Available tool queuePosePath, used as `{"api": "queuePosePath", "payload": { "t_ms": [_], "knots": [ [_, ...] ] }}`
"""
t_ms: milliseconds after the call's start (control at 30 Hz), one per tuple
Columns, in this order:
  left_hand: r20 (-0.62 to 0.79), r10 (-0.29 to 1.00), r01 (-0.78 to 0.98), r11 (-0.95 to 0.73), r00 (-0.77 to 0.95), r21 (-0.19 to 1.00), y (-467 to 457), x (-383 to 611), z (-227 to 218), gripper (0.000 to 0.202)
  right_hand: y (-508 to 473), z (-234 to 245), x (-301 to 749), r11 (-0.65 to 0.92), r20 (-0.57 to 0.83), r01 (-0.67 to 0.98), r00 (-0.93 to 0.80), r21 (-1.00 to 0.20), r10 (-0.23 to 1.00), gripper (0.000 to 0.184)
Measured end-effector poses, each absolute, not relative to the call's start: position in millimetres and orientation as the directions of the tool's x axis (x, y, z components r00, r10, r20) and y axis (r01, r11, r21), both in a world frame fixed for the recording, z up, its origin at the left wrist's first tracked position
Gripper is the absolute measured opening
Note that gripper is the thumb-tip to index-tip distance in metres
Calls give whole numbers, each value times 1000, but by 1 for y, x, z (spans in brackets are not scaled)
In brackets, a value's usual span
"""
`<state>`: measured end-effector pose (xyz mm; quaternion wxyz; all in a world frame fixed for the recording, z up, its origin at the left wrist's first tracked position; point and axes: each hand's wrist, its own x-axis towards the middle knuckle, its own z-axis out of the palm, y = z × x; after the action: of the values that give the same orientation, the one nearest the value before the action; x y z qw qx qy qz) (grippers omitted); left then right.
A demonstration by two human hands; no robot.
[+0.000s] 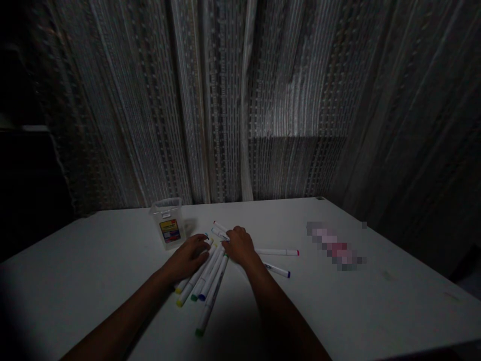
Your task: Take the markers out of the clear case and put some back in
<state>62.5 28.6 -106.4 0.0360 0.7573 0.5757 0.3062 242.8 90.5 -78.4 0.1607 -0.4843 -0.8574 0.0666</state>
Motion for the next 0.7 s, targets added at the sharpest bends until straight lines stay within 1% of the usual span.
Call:
{"api": "queuePosePath", "payload": {
  "t_ms": [200, 367, 567, 700],
  "knots": [
    [381, 910, 858, -321, 162, 402, 30, 63, -105, 33, 87, -81, 239, 613, 245, 739, -563, -279, 790, 37],
    [346, 923, 866, -306, 168, 396, 30, 64, -102, 34, 87, -83, 239, 602, 248, 748, -549, -279, 798, 32],
    [405, 905, 855, -310, 131, 415, 36, 59, -111, 33, 83, -81, 238, 626, 248, 735, -575, -260, 779, 31],
    [406, 906, 867, -294, 119, 402, 39, 56, -116, 32, 83, -83, 237, 659, 279, 704, -598, -265, 751, 31]
  ]
}}
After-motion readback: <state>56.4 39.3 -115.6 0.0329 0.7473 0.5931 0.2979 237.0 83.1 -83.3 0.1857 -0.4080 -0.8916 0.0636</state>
